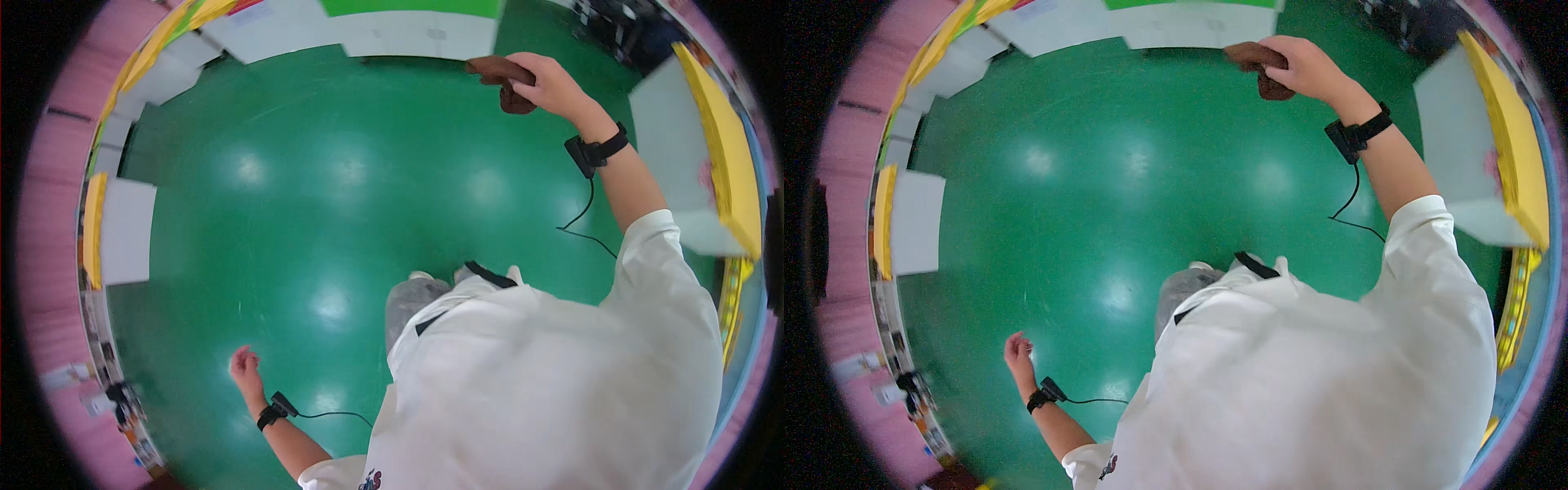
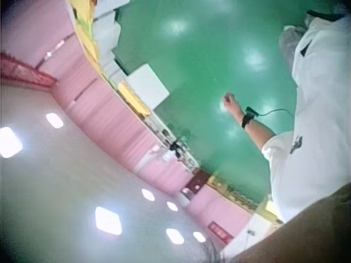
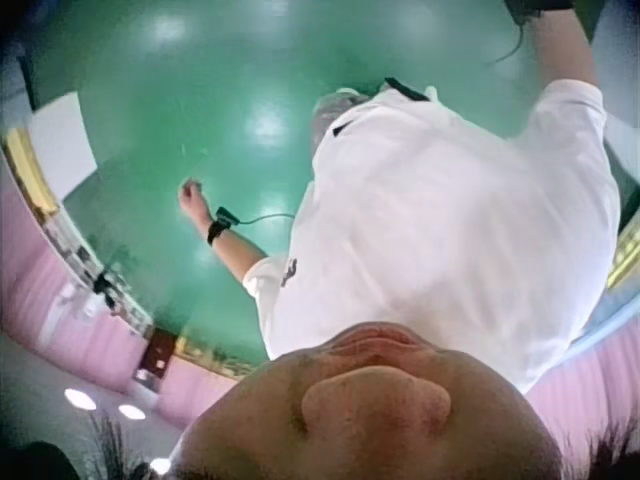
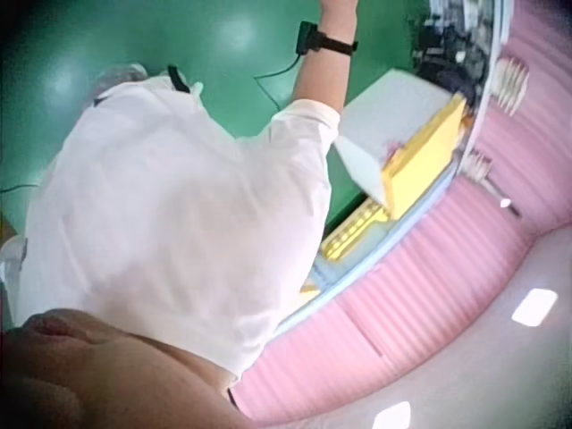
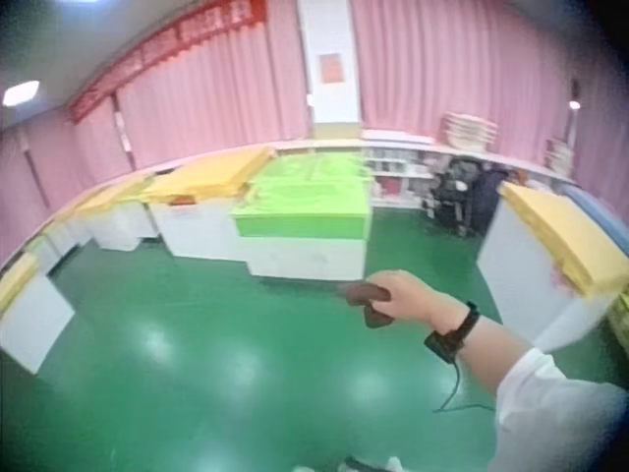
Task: Washing and wringing out a cloth in a basin of water.
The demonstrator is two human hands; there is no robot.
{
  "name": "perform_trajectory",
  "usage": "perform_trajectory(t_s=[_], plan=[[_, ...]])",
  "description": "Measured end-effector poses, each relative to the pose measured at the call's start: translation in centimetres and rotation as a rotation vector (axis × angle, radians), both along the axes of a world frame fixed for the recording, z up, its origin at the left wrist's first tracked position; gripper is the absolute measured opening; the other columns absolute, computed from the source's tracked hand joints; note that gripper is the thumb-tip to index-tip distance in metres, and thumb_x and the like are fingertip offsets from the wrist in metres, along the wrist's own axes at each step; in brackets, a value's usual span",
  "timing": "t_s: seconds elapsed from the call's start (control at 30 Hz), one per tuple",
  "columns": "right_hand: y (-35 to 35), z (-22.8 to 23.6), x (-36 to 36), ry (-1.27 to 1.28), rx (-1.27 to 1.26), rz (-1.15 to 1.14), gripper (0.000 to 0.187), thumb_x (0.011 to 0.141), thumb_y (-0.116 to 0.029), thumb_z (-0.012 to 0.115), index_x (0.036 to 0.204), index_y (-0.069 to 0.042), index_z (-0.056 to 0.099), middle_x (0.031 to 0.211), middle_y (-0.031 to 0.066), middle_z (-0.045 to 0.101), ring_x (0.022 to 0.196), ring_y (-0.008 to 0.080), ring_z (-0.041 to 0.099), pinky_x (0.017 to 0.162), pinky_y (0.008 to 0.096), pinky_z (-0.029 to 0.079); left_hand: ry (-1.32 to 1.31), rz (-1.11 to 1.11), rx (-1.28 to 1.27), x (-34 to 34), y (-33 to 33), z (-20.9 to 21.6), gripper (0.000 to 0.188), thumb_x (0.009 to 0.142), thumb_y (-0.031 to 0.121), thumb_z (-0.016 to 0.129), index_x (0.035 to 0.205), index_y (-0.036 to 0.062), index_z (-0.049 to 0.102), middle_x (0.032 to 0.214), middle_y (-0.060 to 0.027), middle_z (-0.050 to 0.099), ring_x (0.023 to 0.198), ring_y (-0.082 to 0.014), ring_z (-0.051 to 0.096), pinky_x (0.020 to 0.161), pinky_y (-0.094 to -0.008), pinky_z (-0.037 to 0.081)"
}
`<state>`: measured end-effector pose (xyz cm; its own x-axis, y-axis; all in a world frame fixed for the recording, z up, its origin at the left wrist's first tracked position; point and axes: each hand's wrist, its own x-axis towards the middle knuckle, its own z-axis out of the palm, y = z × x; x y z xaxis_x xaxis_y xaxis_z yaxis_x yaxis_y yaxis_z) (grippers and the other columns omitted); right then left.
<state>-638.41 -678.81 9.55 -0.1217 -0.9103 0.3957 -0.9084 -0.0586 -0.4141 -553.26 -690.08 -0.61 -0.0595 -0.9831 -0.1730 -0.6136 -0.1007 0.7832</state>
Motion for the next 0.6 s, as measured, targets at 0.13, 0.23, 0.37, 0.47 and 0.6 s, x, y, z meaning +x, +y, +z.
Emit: perform_trajectory(t_s=[0.13, 0.23, 0.37, 0.47, 0.6], plan=[[-19.0, 1.7, 3.8, 0.025, -0.131, 0.104, 0.037, 0.083, -0.015, 0.068, 0.118, -0.004, 0.063, 0.105, 0.019, 0.067, 0.098, 0.0396, 0.063, 0.086, 0.043, 0.052, -0.02, 0.167, -0.086, 5.1, -7.7, -0.9, 0.024, 0.092, -0.002, 0.051, 0.112, 0.0022, 0.064, 0.087, -0.0031, 0.061, 0.079, -0.0132, 0.058, 0.07, -0.0278, 0.05], [-29.8, 0.7, 7.0, 0.086, -0.151, 0.095, 0.035, 0.084, -0.016, 0.069, 0.117, -0.005, 0.062, 0.106, 0.0206, 0.065, 0.1, 0.0411, 0.062, 0.086, 0.0454, 0.052, 0.08, 0.276, -0.163, 8.6, -11.5, -6.2, 0.021, 0.09, -0.005, 0.052, 0.106, 0.002, 0.064, 0.086, -0.003, 0.062, 0.078, -0.0134, 0.058, 0.071, -0.0285, 0.051], [-38.2, -9.9, 6.4, 0.002, 0.179, -0.023, 0.024, 0.081, -0.016, 0.065, 0.1, -0.002, 0.061, 0.093, 0.0231, 0.064, 0.089, 0.043, 0.062, 0.077, 0.0473, 0.05, -0.07, 0.176, 0.106, 5.0, -18.6, -15.9, 0.017, 0.086, -0.002, 0.059, 0.101, 0.0035, 0.067, 0.083, -0.0039, 0.065, 0.075, -0.0144, 0.062, 0.071, -0.031, 0.053], [-40.4, -15.4, 11.9, -0.215, 0.485, 0.007, 0.028, 0.08, -0.012, 0.06, 0.106, -0.004, 0.068, 0.096, 0.021, 0.07, 0.088, 0.0378, 0.068, 0.077, 0.0437, 0.055, -0.024, 0.089, 0.34, 6.9, -17.7, -24.5, 0.02, 0.086, 0.003, 0.064, 0.106, 0.0048, 0.069, 0.084, -0.0055, 0.069, 0.077, -0.0168, 0.066, 0.069, -0.0328, 0.054], [-39.6, -21.8, 16.0, -0.454, 1.057, -0.113, 0.039, 0.082, -0.007, 0.052, 0.115, -0.005, 0.072, 0.092, 0.0091, 0.075, 0.079, 0.0214, 0.069, 0.071, 0.0383, 0.056, 0.246, 0.335, 0.965, 4.3, -23.2, -25.8, 0.018, 0.088, 0.006, 0.062, 0.104, 0.0056, 0.069, 0.081, -0.007, 0.069, 0.075, -0.0192, 0.067, 0.068, -0.0347, 0.055]])
